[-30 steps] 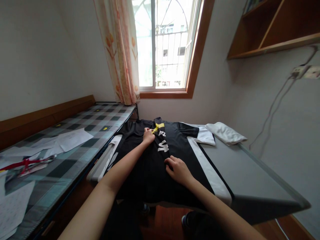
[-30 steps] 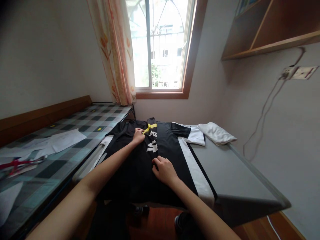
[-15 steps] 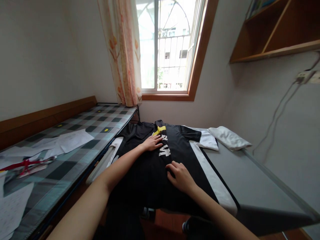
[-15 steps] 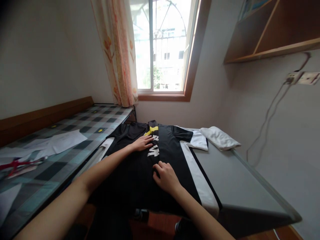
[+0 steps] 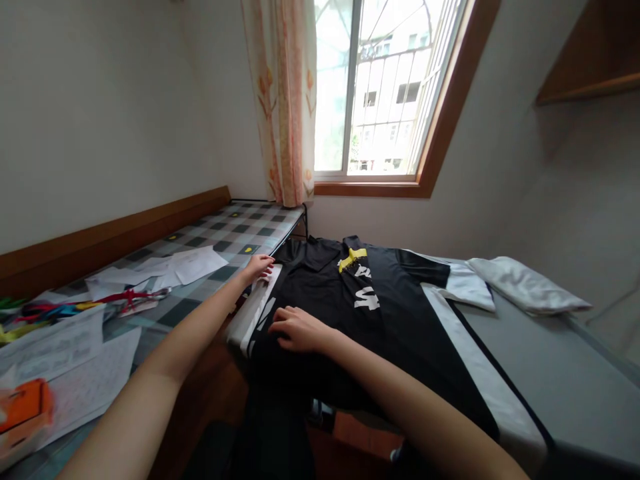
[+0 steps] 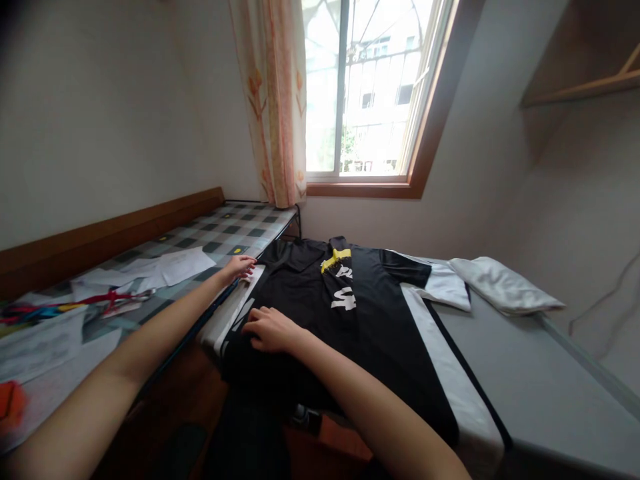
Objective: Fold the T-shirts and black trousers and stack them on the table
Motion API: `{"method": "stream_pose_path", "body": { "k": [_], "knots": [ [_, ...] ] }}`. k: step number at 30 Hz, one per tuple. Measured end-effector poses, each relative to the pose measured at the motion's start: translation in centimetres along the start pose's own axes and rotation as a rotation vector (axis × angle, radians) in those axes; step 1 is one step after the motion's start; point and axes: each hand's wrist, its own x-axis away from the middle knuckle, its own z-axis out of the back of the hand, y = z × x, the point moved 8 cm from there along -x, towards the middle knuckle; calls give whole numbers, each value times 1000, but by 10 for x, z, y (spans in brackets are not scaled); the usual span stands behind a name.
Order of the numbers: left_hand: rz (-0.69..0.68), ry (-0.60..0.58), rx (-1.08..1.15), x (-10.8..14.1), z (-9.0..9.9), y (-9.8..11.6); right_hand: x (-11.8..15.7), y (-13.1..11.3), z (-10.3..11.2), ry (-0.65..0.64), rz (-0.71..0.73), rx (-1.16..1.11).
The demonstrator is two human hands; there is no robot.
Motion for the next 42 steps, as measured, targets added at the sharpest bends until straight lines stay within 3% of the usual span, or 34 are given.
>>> {"method": "stream_pose_path", "body": {
  "k": [4, 8, 15, 21, 32, 38, 42],
  "knots": [
    [16, -11, 56, 10, 17, -6, -33, -24, -17, -67, 104, -6],
    [28, -28, 79, 16, 21, -14, -42, -32, -22, -139, 127, -4],
    [23, -44, 81, 14, 10, -19, -43, -38, -23, -185, 153, 117],
    [-38, -147, 144, 16, -7, -3, -42, -46, -29, -183, 197, 150],
    [-22, -148, 125, 11, -18, -1, -28, -59, -9, -93, 247, 91],
    [-15, -146, 40, 4, -32, 6, -13, -69, -1, -76, 286, 249],
    [-14, -122, -12, -8, -47, 19, 0, -73, 16, 11, 312, 278]
  ]
}}
